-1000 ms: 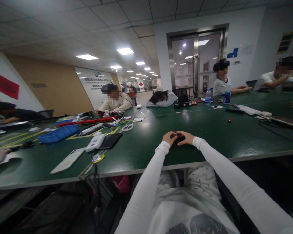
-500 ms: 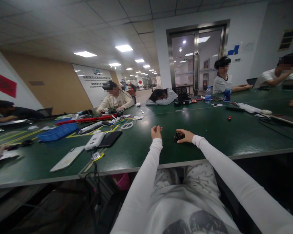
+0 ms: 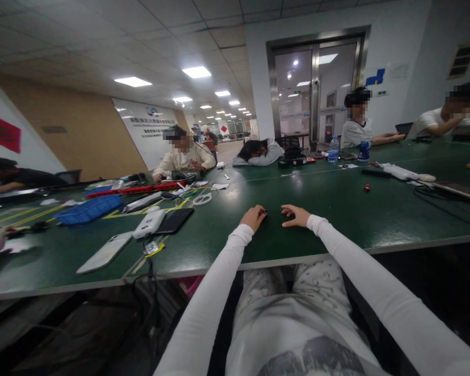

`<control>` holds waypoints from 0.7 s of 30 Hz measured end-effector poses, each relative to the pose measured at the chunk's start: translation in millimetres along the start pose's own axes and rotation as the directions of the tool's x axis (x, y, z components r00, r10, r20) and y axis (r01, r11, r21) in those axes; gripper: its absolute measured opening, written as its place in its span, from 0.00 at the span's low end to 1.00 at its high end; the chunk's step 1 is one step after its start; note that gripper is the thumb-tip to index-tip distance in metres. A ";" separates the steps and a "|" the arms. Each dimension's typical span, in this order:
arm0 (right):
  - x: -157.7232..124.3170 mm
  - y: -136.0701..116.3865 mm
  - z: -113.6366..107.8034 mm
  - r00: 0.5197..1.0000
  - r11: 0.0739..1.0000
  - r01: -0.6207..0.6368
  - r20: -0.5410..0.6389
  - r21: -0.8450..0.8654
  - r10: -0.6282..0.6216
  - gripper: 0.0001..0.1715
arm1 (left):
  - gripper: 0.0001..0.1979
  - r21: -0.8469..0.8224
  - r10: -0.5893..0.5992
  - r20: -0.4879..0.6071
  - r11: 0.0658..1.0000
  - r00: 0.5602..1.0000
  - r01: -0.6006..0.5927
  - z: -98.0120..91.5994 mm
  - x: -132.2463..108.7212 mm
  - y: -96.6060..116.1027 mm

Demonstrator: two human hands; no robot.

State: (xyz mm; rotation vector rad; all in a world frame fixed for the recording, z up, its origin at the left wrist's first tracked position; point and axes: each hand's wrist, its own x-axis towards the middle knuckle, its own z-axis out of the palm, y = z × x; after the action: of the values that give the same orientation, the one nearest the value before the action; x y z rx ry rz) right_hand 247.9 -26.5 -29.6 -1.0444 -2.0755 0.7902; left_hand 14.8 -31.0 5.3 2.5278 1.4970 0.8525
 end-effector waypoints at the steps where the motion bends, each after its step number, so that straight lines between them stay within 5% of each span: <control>1: -0.3 0.0 -0.4 1.000 1.000 -0.002 0.004 0.007 0.002 0.46 | 0.10 0.037 -0.057 -0.017 0.998 0.998 0.058 -9.2 -3.2 -14.9; 6: -1.5 -0.9 -1.6 1.000 1.000 -0.006 0.024 0.014 0.006 0.46 | 0.11 0.202 -0.318 -0.117 0.920 0.941 0.336 -67.2 -33.5 -90.1; 10: -2.1 -1.4 -1.3 1.000 1.000 -0.010 0.024 0.001 0.010 0.46 | 0.11 0.265 -0.445 -0.204 0.832 0.872 0.487 -105.5 -62.7 -129.1; 17: -3.9 -0.5 -1.2 0.999 1.000 -0.006 0.034 -0.009 0.006 0.45 | 0.11 0.242 -0.448 -0.393 0.792 0.803 0.561 -121.5 -80.4 -148.1; 21: -3.7 3.8 0.3 0.999 1.000 0.009 0.033 -0.013 -0.008 0.45 | 0.13 0.281 -0.490 -0.411 0.734 0.769 0.618 -120.1 -79.9 -148.4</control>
State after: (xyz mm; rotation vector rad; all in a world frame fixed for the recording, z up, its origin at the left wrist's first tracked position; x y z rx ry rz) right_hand 251.0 -27.8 -33.7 -1.0353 -2.1141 0.7961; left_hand -190.9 -44.9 22.3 1.9643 2.6010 0.9303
